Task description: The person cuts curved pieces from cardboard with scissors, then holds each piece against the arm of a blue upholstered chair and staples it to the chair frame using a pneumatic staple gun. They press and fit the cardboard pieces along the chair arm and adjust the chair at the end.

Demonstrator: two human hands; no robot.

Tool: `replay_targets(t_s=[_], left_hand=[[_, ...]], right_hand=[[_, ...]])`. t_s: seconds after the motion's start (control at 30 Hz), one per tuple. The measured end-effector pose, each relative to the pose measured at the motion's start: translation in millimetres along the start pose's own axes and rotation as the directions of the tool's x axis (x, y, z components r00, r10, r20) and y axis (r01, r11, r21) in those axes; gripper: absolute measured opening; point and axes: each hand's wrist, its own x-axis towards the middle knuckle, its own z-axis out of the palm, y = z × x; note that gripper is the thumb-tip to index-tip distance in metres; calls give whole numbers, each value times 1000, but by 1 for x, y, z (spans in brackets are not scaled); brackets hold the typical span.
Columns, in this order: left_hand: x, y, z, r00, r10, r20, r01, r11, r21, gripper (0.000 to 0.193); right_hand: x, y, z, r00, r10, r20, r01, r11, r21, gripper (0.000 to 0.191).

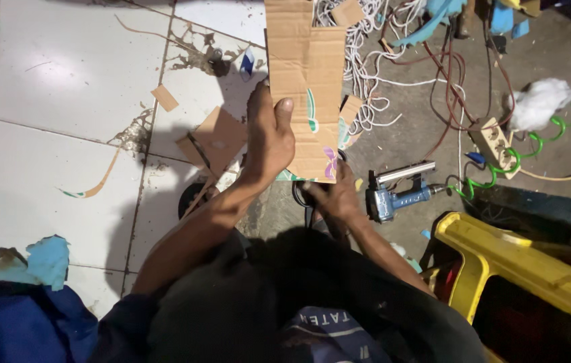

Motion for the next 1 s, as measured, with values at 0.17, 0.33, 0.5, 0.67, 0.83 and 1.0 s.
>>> replay_targets(t_s=[0.17, 0.33, 0.5, 0.67, 0.83, 1.0], left_hand=[[-5, 4, 6, 998, 62, 21, -63, 997, 50, 29], [-5, 13, 8, 1000, -13, 28, 14, 1000, -22, 30], [7, 25, 7, 993, -106, 54, 108, 993, -35, 25], [15, 38, 16, 973, -177, 145, 200, 967, -161, 30], [8, 43, 37, 993, -86, 86, 101, 978, -184, 29], [-2, 35, 48, 976, -184, 121, 208, 950, -233, 29]], right_hand=[[-10, 6, 29, 997, -44, -63, 20, 938, -345, 96], [3, -6, 15, 979, 49, 196, 13, 952, -305, 55], [2, -1, -10, 996, 3, 89, 13, 983, -182, 50], [-22, 19, -54, 892, 364, 269, -448, 619, 645, 48], [-25, 0, -110, 987, 105, -125, 45, 561, 827, 41], [-12, -53, -138, 958, 280, 58, -215, 573, 791, 20]])
